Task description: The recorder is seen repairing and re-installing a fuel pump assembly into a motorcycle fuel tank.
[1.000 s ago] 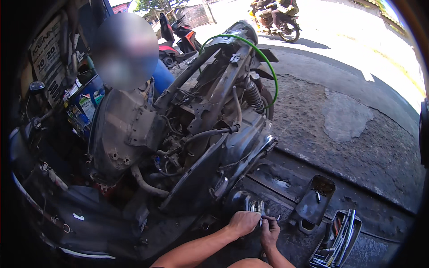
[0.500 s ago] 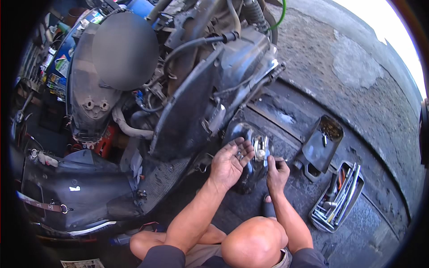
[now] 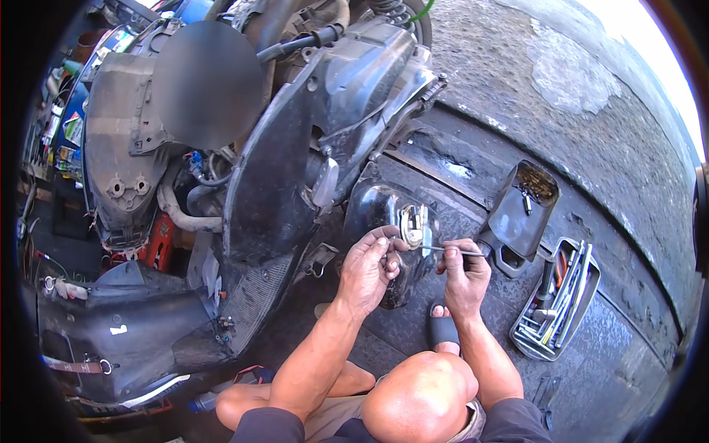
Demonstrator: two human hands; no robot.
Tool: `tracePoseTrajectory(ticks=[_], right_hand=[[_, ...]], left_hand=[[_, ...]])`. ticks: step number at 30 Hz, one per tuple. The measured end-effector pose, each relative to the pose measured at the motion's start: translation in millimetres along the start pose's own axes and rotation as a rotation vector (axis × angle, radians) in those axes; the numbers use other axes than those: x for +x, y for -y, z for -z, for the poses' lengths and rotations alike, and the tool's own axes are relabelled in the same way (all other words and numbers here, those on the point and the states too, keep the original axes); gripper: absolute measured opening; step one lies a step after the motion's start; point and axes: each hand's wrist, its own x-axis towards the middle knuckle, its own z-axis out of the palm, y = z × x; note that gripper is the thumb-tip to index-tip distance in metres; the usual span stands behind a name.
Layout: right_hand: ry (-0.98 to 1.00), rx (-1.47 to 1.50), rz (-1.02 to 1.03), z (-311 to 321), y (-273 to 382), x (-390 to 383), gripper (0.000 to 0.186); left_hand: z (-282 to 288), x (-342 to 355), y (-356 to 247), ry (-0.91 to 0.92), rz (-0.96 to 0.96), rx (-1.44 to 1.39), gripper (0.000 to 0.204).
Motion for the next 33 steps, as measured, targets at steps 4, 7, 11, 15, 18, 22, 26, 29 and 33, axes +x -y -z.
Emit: tracePoseTrajectory(ticks=[4, 7, 11, 15, 18, 22, 26, 29, 33], right_hand=[[0.073, -0.105, 0.098, 0.3, 1.0, -3.8, 0.009], [0.12, -0.224, 0.203, -0.5, 3.5, -5.8, 0.012], [0.172, -0.286, 0.283, -0.1, 7.8, -6.4, 0.013], [0.166, -0.326, 0.296, 0.7, 8.6, -3.4, 0.013], [0.146, -0.309, 0.297, 3.3, 5.1, -2.9, 0.013], [0.16, -0.357, 0.323, 9.3, 1.2, -2.3, 0.02], [0.177, -0.287, 0.262, 7.5, 6.8, -4.1, 0.017], [0.191, -0.295, 0.257, 14.0, 0.5, -1.6, 0.017], [0.186, -0.069, 0.084, 18.1, -12.6, -4.5, 0.015]], left_hand=[[-3.9, -0.2, 10.8, 0.031, 0.001, -0.103, 0.021], [-13.9, -1.8, 17.9, 0.0, 0.047, -0.154, 0.021], [-21.2, -2.9, 20.4, -0.014, 0.098, -0.229, 0.02], [-24.9, -2.6, 24.9, -0.005, 0.106, -0.227, 0.021], [-28.3, -2.6, 28.1, -0.011, 0.106, -0.212, 0.023], [-29.9, -2.0, 33.1, -0.036, 0.097, -0.169, 0.025], [-28.1, -1.5, 37.0, -0.055, 0.095, -0.14, 0.026], [-29.3, -0.4, 39.0, -0.079, 0.093, -0.119, 0.025], [-35.2, 1.4, 42.3, -0.1, 0.084, -0.064, 0.026]])
